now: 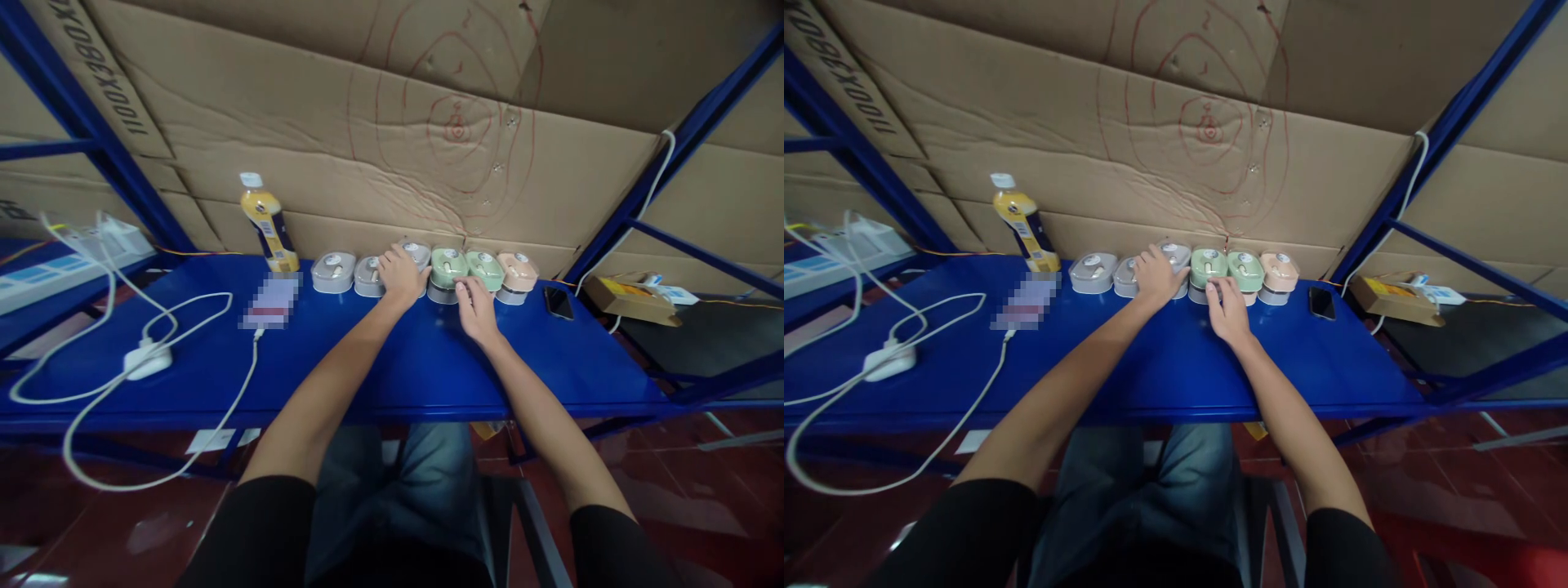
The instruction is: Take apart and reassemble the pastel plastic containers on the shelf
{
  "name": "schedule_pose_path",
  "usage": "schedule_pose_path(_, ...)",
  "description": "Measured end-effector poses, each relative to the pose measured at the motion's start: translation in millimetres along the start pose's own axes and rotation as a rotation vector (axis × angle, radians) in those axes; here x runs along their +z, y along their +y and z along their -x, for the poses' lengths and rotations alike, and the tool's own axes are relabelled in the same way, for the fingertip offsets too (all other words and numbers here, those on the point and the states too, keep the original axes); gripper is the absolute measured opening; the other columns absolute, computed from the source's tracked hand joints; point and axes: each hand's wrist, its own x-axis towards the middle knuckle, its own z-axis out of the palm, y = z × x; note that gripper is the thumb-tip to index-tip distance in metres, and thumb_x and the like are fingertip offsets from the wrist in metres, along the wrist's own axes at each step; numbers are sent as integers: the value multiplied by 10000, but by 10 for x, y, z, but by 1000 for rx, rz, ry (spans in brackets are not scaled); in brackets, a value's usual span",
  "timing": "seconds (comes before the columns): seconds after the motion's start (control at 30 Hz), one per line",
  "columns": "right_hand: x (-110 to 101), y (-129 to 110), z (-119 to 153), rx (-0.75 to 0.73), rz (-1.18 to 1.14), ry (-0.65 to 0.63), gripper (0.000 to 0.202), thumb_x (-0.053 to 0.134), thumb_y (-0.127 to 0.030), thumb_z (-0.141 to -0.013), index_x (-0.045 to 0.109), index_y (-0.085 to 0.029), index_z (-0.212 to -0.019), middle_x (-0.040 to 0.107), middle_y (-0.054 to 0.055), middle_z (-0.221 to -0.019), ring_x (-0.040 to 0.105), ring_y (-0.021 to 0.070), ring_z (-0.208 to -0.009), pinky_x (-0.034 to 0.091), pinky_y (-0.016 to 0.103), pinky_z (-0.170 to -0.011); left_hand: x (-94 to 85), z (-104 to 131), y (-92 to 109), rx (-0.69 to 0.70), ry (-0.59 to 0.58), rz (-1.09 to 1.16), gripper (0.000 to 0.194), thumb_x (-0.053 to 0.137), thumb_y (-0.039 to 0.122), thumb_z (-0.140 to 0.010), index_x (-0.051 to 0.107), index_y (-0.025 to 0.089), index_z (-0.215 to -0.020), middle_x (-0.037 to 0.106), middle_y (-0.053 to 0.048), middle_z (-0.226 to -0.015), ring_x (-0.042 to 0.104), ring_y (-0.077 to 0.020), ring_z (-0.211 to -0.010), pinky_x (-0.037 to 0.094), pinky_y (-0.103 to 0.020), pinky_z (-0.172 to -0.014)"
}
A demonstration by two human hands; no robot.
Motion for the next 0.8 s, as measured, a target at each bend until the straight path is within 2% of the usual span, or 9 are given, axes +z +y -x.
schedule_pose_path(0.1, -1, 2, 3, -2, 8, 3, 643, 320, -742, -1053, 715, -242, -1140, 714, 139, -1144, 698, 305, -1053, 594, 518, -996, -67, 14, -56, 10, -35, 11, 795, 573, 531, -979, 397, -19, -1527, 578, -361, -1422, 488, -524, -1378, 333, -665, -1159)
schedule_pose_path(0.2, -12, -14, 4, -5, 9, 5, 624, 322, -719, -1063, 715, -239, -1134, 717, 137, -1140, 692, 304, -1083, 582, 513, -1010, -294, -11, -210, 33, -82, -44, 662, 393, 539, -1060, 501, 16, -1450, 610, -328, -1386, 523, -486, -1357, 362, -615, -1151)
schedule_pose_path(0.27, -22, -30, 0, -9, 0, -2, 605, 329, -692, -1071, 718, -233, -1132, 719, 140, -1144, 685, 310, -1099, 565, 528, -1031, -472, -60, -391, 49, -47, -89, 612, 334, 507, -1081, 528, 57, -1447, 597, -299, -1413, 521, -457, -1365, 358, -592, -1162)
schedule_pose_path(0.37, -23, -50, -6, -13, -13, -7, 599, 335, -663, -1076, 726, -213, -1126, 714, 155, -1146, 678, 328, -1115, 544, 556, -1051, -669, -154, -758, 21, 23, -224, 578, 397, 429, -1057, 516, 102, -1519, 487, -292, -1551, 443, -471, -1445, 353, -611, -1164)
schedule_pose_path(0.47, -6, -52, -5, -24, -18, 0, 614, 335, -673, -1075, 732, -204, -1103, 715, 159, -1124, 683, 334, -1112, 543, 559, -1053, -735, -205, -1119, -33, -21, -362, 578, 454, 454, -1034, 544, 189, -1540, 344, -236, -1696, 299, -519, -1542, 290, -699, -1180)
schedule_pose_path(0.53, 4, -45, 0, -32, -4, -8, 616, 329, -682, -1078, 732, -217, -1092, 722, 146, -1106, 688, 324, -1101, 553, 544, -1044, -737, -186, -1278, -61, -118, -411, 571, 462, 472, -1030, 541, 250, -1550, 332, -198, -1722, 291, -532, -1545, 300, -738, -1151)
schedule_pose_path(0.63, 4, -32, 8, -42, 22, -31, 613, 315, -677, -1085, 735, -230, -1087, 729, 132, -1086, 690, 312, -1083, 567, 522, -1018, -762, -62, -1343, -78, -184, -425, 608, 458, 465, -1032, 484, 231, -1593, 351, -241, -1702, 413, -539, -1462, 373, -719, -1098)
schedule_pose_path(0.73, -4, -32, 13, -48, 19, -39, 607, 325, -664, -1087, 740, -222, -1071, 728, 134, -1078, 695, 312, -1050, 578, 515, -977, -861, 181, -1257, -85, -174, -451, 600, 479, 444, -1028, 512, 162, -1556, 397, -316, -1628, 499, -560, -1358, 444, -684, -1024)
schedule_pose_path(0.8, -3, -47, 18, -47, 11, -43, 584, 350, -663, -1081, 740, -228, -1053, 729, 129, -1068, 698, 311, -1018, 590, 510, -938, -954, 409, -1182, -76, -167, -477, 570, 507, 447, -1022, 545, 157, -1511, 437, -326, -1576, 543, -558, -1286, 479, -662, -969)
